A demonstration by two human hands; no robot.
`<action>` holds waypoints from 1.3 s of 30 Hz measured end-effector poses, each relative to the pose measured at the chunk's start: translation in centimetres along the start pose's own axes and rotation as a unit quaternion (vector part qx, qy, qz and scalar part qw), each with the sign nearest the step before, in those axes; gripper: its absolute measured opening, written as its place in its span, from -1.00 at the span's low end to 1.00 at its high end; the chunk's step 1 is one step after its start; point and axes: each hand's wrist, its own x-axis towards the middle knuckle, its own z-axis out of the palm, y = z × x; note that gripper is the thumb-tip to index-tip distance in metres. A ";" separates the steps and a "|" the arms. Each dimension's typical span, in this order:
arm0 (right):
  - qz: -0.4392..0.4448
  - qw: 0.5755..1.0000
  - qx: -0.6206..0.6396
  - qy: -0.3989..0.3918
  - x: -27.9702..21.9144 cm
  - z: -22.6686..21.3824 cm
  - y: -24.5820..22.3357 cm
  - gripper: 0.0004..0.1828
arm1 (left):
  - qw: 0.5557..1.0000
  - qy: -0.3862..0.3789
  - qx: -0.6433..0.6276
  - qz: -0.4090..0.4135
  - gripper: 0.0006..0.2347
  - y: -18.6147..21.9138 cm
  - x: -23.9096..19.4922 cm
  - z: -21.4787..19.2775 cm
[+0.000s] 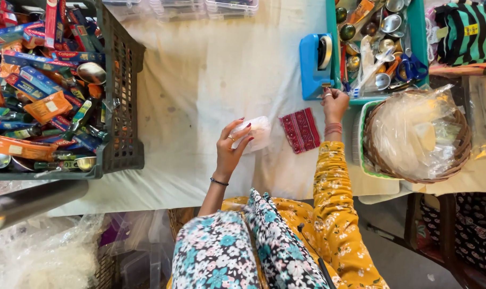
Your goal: The person wraps small plastic containers filled with items in bubble wrap and secures them with tape. They handle the containers, bubble wrap, and a tape dispenser, placing the wrapped packages on the table.
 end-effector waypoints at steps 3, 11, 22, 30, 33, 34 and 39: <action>-0.093 0.983 -0.152 0.035 -1.3 1.0 4.3 -0.87 | 1.000 0.004 -0.004 0.007 -0.68 0.0 -0.4 0.1; -0.015 0.981 0.132 -0.144 -15.7 0.7 -8.7 -0.90 | 0.999 0.002 0.025 0.022 -0.69 -0.1 -1.3 0.2; 0.012 0.940 0.144 -0.309 -24.7 2.0 -18.6 -0.84 | 0.999 0.011 0.038 0.031 -0.67 0.1 -2.7 0.8; -0.136 0.973 -0.009 -0.186 -27.4 2.7 -20.5 -0.71 | 0.992 0.054 0.085 0.078 -0.64 -1.0 -4.6 1.9; -0.128 0.972 0.016 -0.199 -27.4 2.3 -21.1 -0.57 | 0.990 0.058 0.097 0.089 -0.61 -0.5 -4.7 2.1; -0.126 0.972 0.015 -0.199 -27.2 2.2 -20.8 -0.57 | 0.990 0.057 0.097 0.087 -0.61 -0.6 -4.9 2.2; -0.125 0.961 0.008 -0.246 -25.1 1.7 -18.1 -0.50 | 0.985 0.064 0.097 0.126 -0.52 -1.0 -5.3 2.6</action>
